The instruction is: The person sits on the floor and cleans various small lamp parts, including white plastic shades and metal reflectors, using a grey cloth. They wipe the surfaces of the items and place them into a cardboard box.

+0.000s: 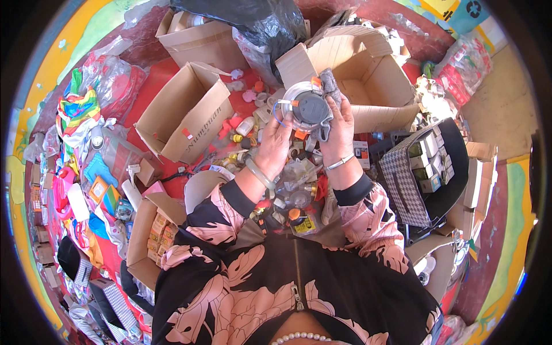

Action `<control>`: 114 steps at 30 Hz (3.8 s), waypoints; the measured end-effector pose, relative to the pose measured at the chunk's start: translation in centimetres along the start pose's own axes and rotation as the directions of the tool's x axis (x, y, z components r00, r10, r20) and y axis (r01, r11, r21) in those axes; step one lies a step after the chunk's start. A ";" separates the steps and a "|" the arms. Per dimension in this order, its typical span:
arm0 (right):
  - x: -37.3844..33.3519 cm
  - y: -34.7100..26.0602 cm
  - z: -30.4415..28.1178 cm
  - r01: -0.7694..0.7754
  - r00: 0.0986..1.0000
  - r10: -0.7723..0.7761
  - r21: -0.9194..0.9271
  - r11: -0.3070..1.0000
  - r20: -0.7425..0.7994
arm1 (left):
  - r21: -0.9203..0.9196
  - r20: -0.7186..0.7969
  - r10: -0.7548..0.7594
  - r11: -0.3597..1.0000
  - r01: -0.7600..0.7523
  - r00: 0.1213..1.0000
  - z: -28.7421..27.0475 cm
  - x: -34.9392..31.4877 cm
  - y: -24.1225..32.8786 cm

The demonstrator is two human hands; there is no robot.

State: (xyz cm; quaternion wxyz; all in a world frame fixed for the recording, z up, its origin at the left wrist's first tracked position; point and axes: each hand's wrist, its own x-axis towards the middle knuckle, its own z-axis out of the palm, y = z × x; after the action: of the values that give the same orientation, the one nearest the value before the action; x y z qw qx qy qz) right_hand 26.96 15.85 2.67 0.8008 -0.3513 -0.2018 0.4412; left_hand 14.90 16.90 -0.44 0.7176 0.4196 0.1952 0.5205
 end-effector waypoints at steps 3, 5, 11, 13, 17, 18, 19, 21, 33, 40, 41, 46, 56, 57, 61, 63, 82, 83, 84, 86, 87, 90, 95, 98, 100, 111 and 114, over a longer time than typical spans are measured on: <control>0.1 -0.2 0.0 0.057 0.998 -0.057 -0.071 0.996 0.006 | 0.062 0.039 0.018 0.998 -0.020 0.999 0.3 -0.3 0.4; 0.1 -0.5 -0.4 0.048 0.999 -0.046 -0.096 0.994 0.024 | 0.067 0.110 0.033 0.997 -0.041 0.993 0.2 -0.5 0.6; -0.4 -1.5 0.5 -0.032 0.999 0.024 -0.178 0.983 -0.047 | 0.174 0.008 0.041 0.984 -0.042 0.999 -0.4 -0.1 0.8; 1.3 -1.8 -2.0 -0.063 0.994 0.046 -0.192 0.979 -0.095 | 0.468 -0.064 0.007 0.883 0.024 0.998 -0.2 0.2 3.0; 3.1 -6.0 -3.4 -0.134 0.986 0.127 -0.062 0.989 -0.112 | 0.371 -0.029 0.133 0.922 -0.113 0.991 -1.8 1.2 4.0; 3.2 -6.8 -3.3 -0.125 0.991 0.123 -0.036 0.992 -0.043 | 0.400 -0.020 0.159 0.906 -0.138 0.987 -2.3 1.2 4.1; 3.1 -7.3 -3.1 -0.113 0.992 0.115 -0.035 0.993 0.043 | 0.376 0.022 0.195 0.907 -0.189 0.980 -2.3 1.1 4.3; 2.2 -7.4 -1.8 -0.092 0.975 0.121 -0.159 0.983 0.186 | 0.561 0.097 0.224 0.793 -0.239 0.970 -3.2 1.1 3.6; -0.4 -5.3 0.2 0.301 0.735 0.390 -0.783 0.545 0.554 | 0.632 0.217 0.156 0.730 -0.260 0.964 -2.4 -0.2 3.7; -0.1 -5.7 -0.6 0.179 0.721 0.421 -0.735 0.654 0.550 | 0.599 0.166 0.173 0.764 -0.239 0.971 -2.6 0.2 3.7; -0.1 -5.9 -0.8 0.143 0.713 0.439 -0.726 0.673 0.547 | 0.595 0.184 0.177 0.763 -0.253 0.967 -2.5 0.2 3.7; 0.2 -6.2 -1.6 0.236 0.668 0.505 -0.799 0.554 0.547 | 0.666 0.276 -0.010 0.723 -0.184 0.961 -1.7 -0.2 4.4; -0.4 -5.1 -1.5 0.107 0.784 0.375 -0.702 0.704 0.495 | 0.339 0.281 -0.089 0.941 -0.012 0.956 -3.6 1.1 4.3; -0.3 -4.7 -1.5 -0.048 0.842 0.327 -0.545 0.837 0.428 | 0.157 0.176 -0.115 0.984 0.088 0.978 -2.4 1.4 5.9; 0.0 -2.6 -1.7 -0.117 0.944 0.131 -0.064 0.991 0.303 | 0.166 0.175 -0.180 0.974 0.152 0.968 -1.7 0.7 5.0; 0.0 -2.0 -1.7 -0.079 0.949 0.069 0.021 0.997 0.306 | 0.122 0.164 -0.138 0.985 0.119 0.977 -2.1 0.5 3.0; -0.4 -7.5 -2.3 -0.219 0.684 0.474 -0.464 0.858 0.555 | 0.550 0.505 -0.499 0.815 0.182 0.704 -3.2 0.1 7.9; -0.3 -7.5 -2.3 -0.198 0.684 0.484 -0.500 0.843 0.546 | 0.567 0.499 -0.514 0.802 0.186 0.698 -3.2 0.1 7.9; -0.3 -7.6 -2.2 -0.174 0.684 0.494 -0.538 0.825 0.536 | 0.543 0.483 -0.463 0.824 0.161 0.743 -3.3 0.3 7.8; -0.4 -7.0 -1.9 -0.208 0.772 0.374 -0.352 0.913 0.514 | 0.496 0.441 -0.355 0.862 0.106 0.824 -3.5 0.9 7.3; -0.1 -6.2 -2.1 -0.203 0.810 0.306 -0.250 0.947 0.500 | 0.334 0.314 -0.243 0.933 0.132 0.918 -2.9 0.8 6.7; 0.9 -4.0 -3.1 -0.221 0.912 0.189 0.048 0.974 0.363 | -0.039 0.144 -0.058 0.997 0.064 0.988 -0.6 0.6 6.2; 1.1 -1.8 -3.0 -0.279 0.937 0.220 0.201 0.939 0.271 | 0.177 0.186 -0.120 0.980 0.087 0.975 -0.6 0.1 2.5; 0.2 -1.3 -2.2 -0.311 0.927 0.276 0.107 0.945 0.256 | 0.432 0.020 -0.099 0.898 0.080 0.995 -1.4 0.3 0.6; -0.2 -1.6 -1.2 -0.273 0.929 0.259 0.020 0.962 0.263 | 0.256 0.067 0.139 0.955 -0.151 0.988 -0.1 0.3 1.1; 1.9 -5.9 -3.5 -0.206 0.957 0.201 0.003 0.979 0.209 | -0.085 0.037 0.128 0.989 -0.125 0.991 -3.7 2.1 5.1; 1.1 -5.9 -2.6 -0.133 0.949 0.167 -0.138 0.981 0.269 | -0.043 0.101 0.108 0.994 -0.105 0.989 -2.6 1.2 4.6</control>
State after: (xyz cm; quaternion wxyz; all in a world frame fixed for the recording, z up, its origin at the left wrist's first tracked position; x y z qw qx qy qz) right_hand 32.49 13.64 5.29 0.7061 -0.3465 -0.3112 0.5333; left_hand 10.82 19.49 1.98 0.7058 0.4421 0.1251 0.5392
